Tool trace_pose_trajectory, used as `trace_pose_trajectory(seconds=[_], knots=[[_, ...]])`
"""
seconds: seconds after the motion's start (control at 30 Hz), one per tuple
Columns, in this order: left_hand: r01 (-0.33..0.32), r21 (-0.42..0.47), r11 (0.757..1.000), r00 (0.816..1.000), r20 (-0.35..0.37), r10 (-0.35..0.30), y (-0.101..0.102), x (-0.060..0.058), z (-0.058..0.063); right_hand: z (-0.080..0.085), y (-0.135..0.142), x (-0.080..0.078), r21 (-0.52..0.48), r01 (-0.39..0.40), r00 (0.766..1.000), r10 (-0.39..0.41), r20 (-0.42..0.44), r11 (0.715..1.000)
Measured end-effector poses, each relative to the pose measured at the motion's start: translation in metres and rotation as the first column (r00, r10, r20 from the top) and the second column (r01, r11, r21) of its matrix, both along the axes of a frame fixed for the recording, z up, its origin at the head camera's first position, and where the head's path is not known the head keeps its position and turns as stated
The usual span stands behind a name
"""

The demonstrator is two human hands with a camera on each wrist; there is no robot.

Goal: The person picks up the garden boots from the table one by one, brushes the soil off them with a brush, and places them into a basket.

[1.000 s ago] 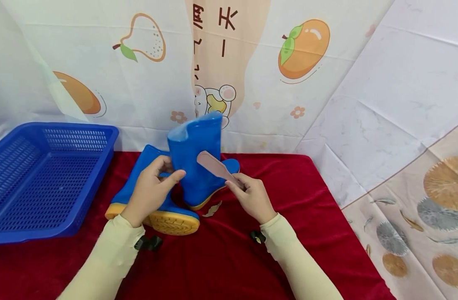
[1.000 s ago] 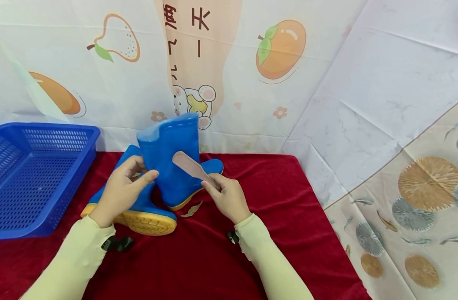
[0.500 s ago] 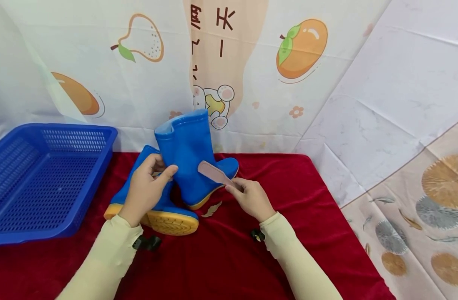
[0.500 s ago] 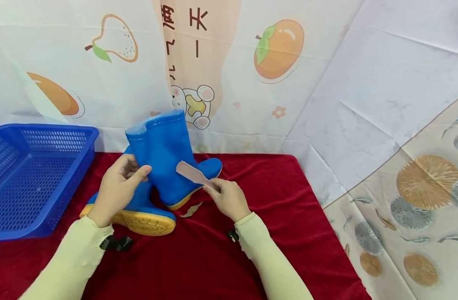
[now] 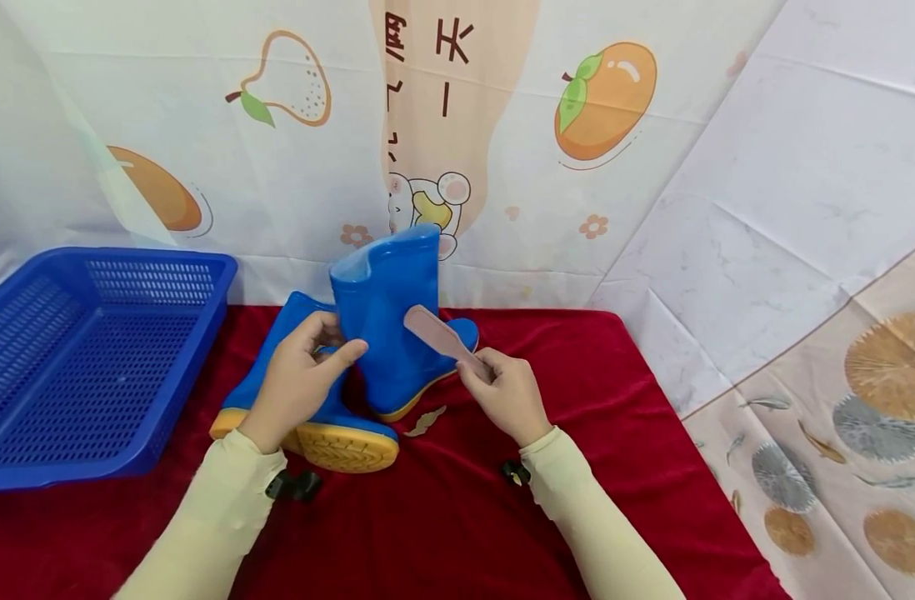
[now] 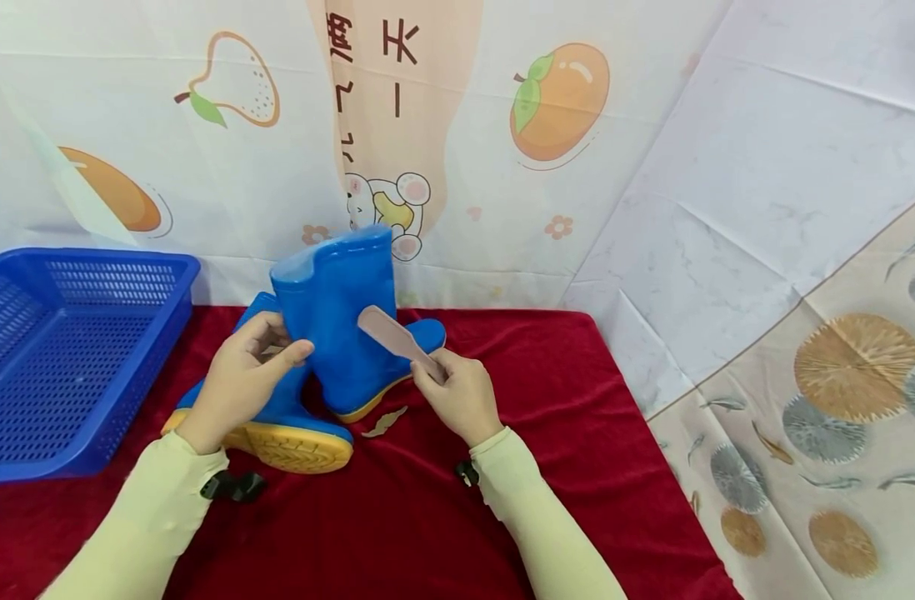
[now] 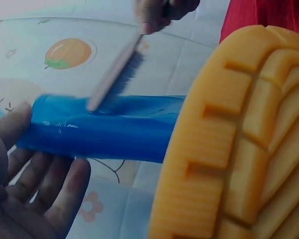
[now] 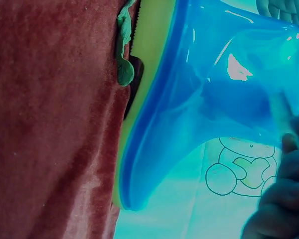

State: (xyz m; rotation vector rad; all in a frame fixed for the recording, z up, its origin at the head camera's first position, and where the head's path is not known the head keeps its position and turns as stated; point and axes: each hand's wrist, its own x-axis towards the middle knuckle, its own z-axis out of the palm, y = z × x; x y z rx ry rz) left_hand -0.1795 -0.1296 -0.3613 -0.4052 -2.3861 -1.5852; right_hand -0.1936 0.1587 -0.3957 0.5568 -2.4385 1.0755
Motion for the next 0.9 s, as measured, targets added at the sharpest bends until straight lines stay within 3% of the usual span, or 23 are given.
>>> trace_pose_trajectory(seconds=[0.17,0.43,0.53,0.9], knots=[[0.073,-0.013,0.997,0.997,0.024,-0.072,0.0043,0.0038,0.002,0.0028,-0.0005,0.001,-0.055,-0.031,0.993,0.025,-0.111,0.998],[0.081,-0.005,0.997,0.996,0.028,-0.081,0.0066,0.0073,0.003,0.0016,-0.0049,0.0038,0.012,-0.123,0.979,0.123,-0.165,0.992],[0.079,0.0,0.997,0.997,0.022,-0.079,0.0061,0.0066,0.0031,0.0005,-0.0043,0.0028,0.023,-0.096,0.979,0.099,-0.178,0.995],[0.097,-0.008,0.995,0.995,0.023,-0.097,0.0046,0.0046,0.0017,0.0009,-0.0002,0.0001,-0.08,-0.014,0.983,-0.001,-0.184,0.997]])
